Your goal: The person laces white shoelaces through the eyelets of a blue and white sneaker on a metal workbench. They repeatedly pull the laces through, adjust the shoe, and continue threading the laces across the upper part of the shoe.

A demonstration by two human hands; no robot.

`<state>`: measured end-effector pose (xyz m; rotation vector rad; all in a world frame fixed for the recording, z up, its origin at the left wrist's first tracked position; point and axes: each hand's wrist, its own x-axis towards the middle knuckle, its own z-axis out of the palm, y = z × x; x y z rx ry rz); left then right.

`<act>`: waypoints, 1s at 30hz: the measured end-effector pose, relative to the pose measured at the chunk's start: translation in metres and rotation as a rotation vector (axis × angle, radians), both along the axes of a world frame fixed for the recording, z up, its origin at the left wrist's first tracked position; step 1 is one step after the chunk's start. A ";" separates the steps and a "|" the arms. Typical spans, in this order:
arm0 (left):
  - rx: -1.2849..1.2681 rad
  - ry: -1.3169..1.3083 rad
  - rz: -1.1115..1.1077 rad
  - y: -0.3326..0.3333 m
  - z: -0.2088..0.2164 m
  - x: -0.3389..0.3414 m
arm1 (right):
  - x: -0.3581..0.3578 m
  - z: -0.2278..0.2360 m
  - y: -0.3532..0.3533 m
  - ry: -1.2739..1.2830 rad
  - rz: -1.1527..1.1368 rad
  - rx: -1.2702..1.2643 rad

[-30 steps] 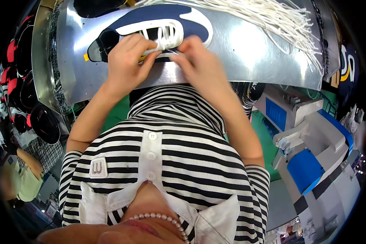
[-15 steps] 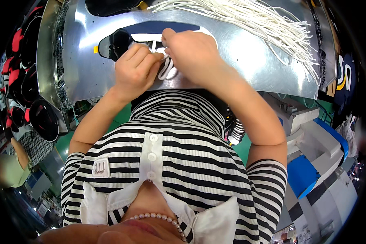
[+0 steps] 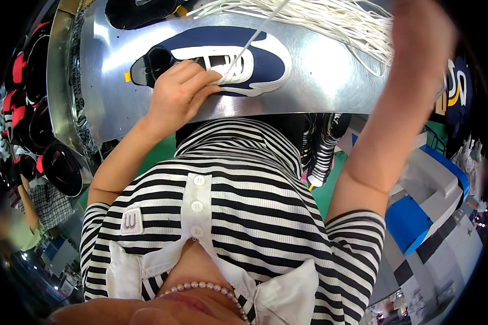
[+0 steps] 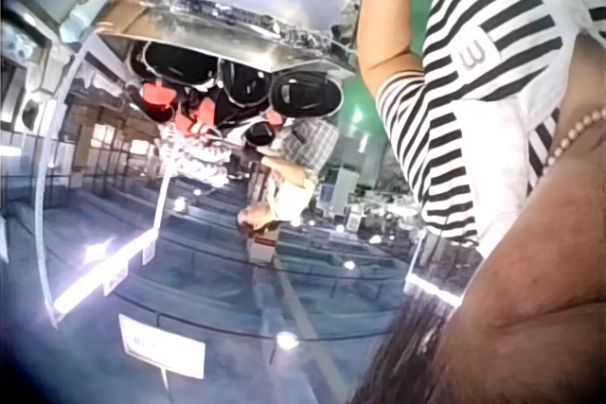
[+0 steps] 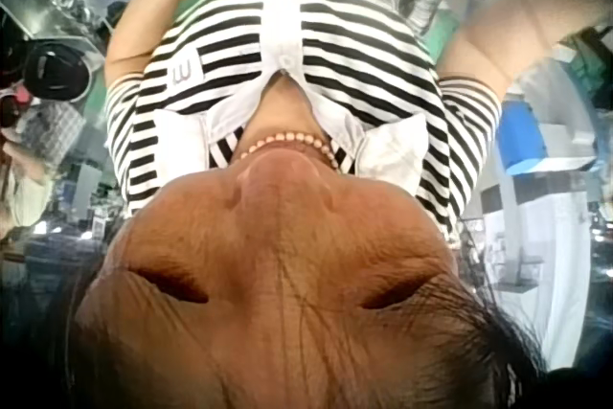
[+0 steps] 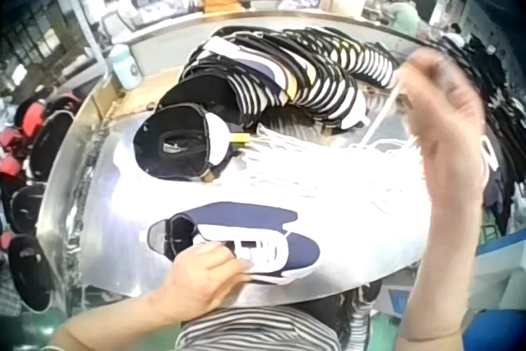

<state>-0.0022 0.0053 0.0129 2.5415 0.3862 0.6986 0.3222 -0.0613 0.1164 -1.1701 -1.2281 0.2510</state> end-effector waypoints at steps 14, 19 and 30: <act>-0.486 0.320 0.548 0.001 0.006 0.009 | -0.147 -0.123 0.010 0.104 0.194 -0.549; -0.331 0.121 0.576 -0.002 -0.012 0.010 | -0.146 -0.119 0.004 0.056 0.224 -0.607; -0.191 0.098 0.669 -0.009 -0.019 0.011 | -0.143 -0.108 -0.023 -0.183 0.152 -0.657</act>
